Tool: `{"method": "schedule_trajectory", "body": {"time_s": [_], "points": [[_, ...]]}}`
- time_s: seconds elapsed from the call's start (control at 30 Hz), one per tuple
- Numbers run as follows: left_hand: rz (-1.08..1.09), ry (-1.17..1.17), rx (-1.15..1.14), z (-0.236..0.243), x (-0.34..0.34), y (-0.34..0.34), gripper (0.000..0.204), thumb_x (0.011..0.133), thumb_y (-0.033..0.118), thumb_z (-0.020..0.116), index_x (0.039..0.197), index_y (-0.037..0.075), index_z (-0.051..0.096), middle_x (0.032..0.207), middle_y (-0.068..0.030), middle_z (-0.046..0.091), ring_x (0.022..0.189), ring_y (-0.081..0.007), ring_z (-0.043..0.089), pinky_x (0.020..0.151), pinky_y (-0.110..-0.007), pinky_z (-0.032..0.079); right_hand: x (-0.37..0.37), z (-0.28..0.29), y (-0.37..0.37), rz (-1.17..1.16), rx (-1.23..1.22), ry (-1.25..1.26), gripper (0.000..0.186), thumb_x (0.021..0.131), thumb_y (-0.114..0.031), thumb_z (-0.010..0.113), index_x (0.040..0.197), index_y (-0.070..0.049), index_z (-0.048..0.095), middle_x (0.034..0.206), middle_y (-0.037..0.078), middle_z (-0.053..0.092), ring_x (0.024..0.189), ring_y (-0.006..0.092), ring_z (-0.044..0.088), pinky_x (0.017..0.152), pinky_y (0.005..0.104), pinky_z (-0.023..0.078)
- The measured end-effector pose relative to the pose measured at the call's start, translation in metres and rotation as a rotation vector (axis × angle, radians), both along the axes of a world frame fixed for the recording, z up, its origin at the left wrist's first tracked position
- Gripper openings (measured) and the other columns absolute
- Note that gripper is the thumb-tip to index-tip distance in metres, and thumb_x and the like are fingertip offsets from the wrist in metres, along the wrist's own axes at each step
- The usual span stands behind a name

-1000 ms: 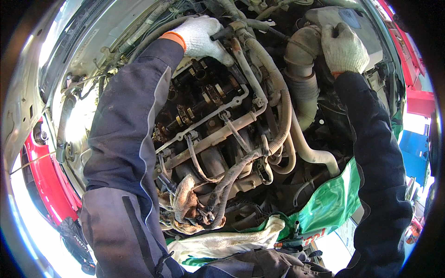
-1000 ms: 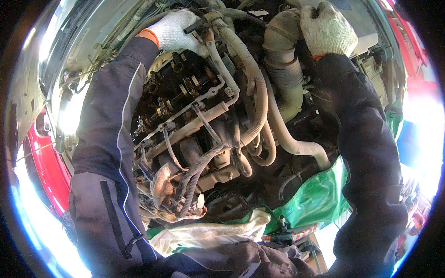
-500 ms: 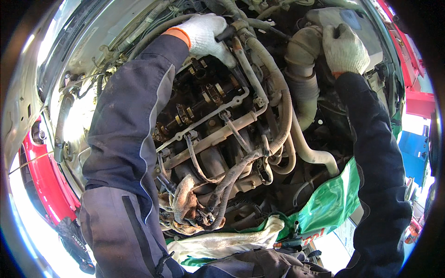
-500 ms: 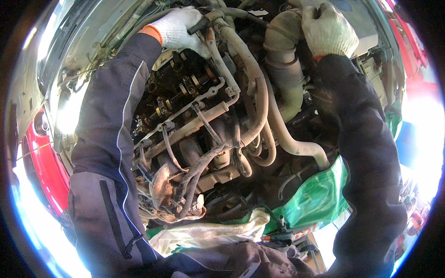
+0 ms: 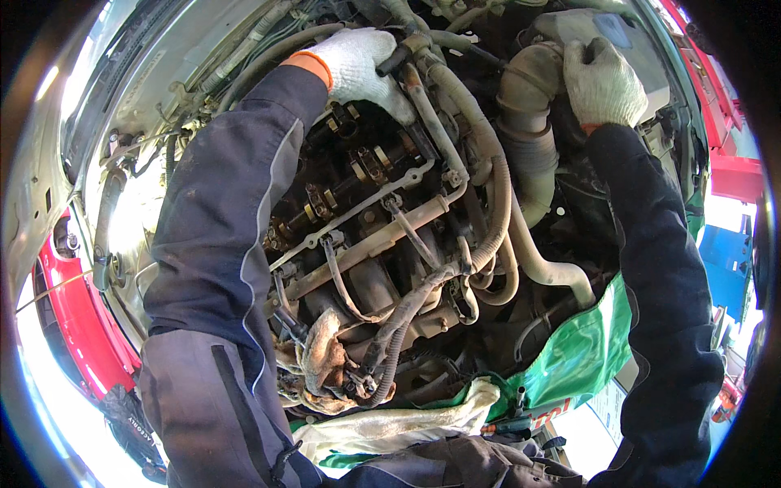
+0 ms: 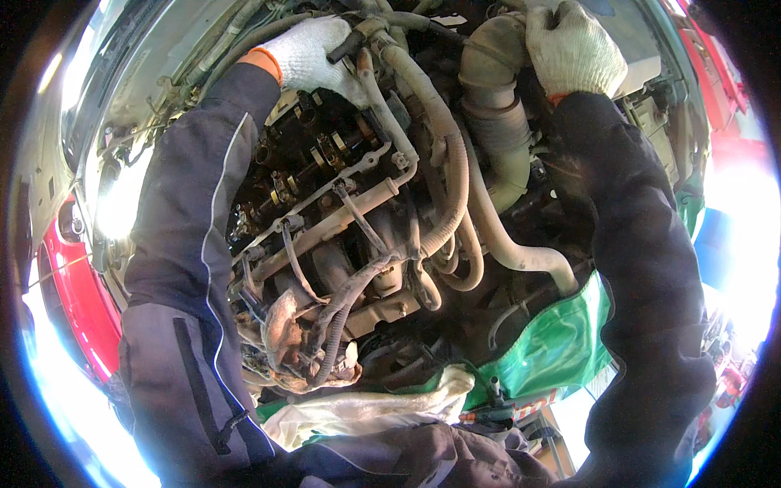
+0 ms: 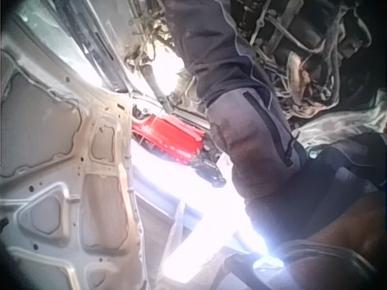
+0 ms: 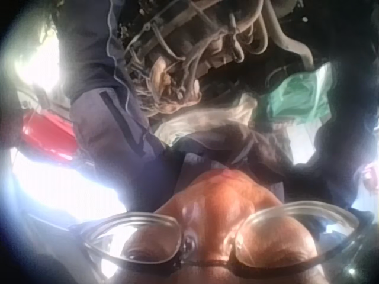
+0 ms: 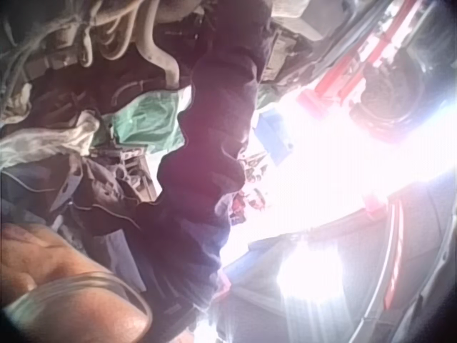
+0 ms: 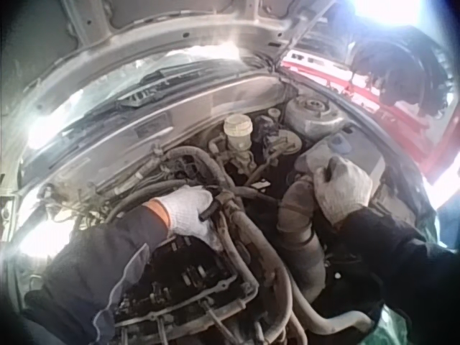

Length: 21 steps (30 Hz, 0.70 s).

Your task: The person works on a car engine with the valve cover removed, using gloved hands to manipulate components and wipe surfaces with a cloth. The person repeatedly reaches into the engine bay, adjusts parts, and cleans oily areas throughout the clip.

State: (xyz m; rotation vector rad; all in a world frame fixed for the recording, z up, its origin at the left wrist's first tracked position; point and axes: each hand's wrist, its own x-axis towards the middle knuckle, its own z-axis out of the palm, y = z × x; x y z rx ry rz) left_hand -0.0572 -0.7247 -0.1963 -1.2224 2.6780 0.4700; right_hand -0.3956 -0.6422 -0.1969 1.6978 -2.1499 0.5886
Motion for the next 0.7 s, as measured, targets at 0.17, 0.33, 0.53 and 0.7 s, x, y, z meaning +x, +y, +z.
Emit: {"method": "schedule_trajectory", "body": {"time_s": [0.17, 0.33, 0.53, 0.7], "points": [[-0.064, 0.057, -0.014, 0.004, 0.001, 0.005, 0.071, 0.058, 0.061, 0.100, 0.102, 0.008, 0.082, 0.093, -0.0159, 0.077, 0.091, -0.0345, 0.076, 0.084, -0.043, 0.059, 0.002, 0.001, 0.001, -0.037, 0.002, 0.011, 0.045, 0.099, -0.050, 0.056, 0.101, -0.011, 0.077, 0.102, 0.022, 0.077, 0.097, 0.0467, 0.073, 0.087, 0.0554, 0.058], [-0.004, -0.032, 0.018, 0.007, -0.003, 0.001, 0.072, 0.060, 0.061, 0.101, 0.103, 0.008, 0.078, 0.094, -0.0128, 0.072, 0.091, -0.0304, 0.073, 0.082, -0.043, 0.059, 0.003, 0.001, 0.001, -0.065, 0.027, 0.000, 0.046, 0.099, -0.051, 0.056, 0.104, -0.010, 0.077, 0.101, 0.022, 0.077, 0.098, 0.0471, 0.073, 0.089, 0.0559, 0.057], [-0.021, -0.104, -0.015, 0.001, -0.002, -0.005, 0.073, 0.062, 0.064, 0.100, 0.103, 0.008, 0.077, 0.094, -0.0121, 0.072, 0.091, -0.0294, 0.073, 0.082, -0.043, 0.059, 0.002, 0.001, 0.002, -0.033, 0.005, 0.006, 0.047, 0.100, -0.051, 0.055, 0.104, -0.009, 0.077, 0.102, 0.022, 0.077, 0.099, 0.0477, 0.073, 0.089, 0.0560, 0.057], [-0.080, -0.025, 0.001, -0.004, 0.000, -0.007, 0.074, 0.063, 0.062, 0.099, 0.109, 0.008, 0.079, 0.097, -0.0147, 0.074, 0.092, -0.0319, 0.075, 0.084, -0.043, 0.060, 0.004, 0.002, 0.002, -0.042, 0.008, 0.006, 0.047, 0.100, -0.051, 0.056, 0.104, -0.009, 0.077, 0.102, 0.022, 0.077, 0.099, 0.0478, 0.072, 0.089, 0.0560, 0.057]]}}
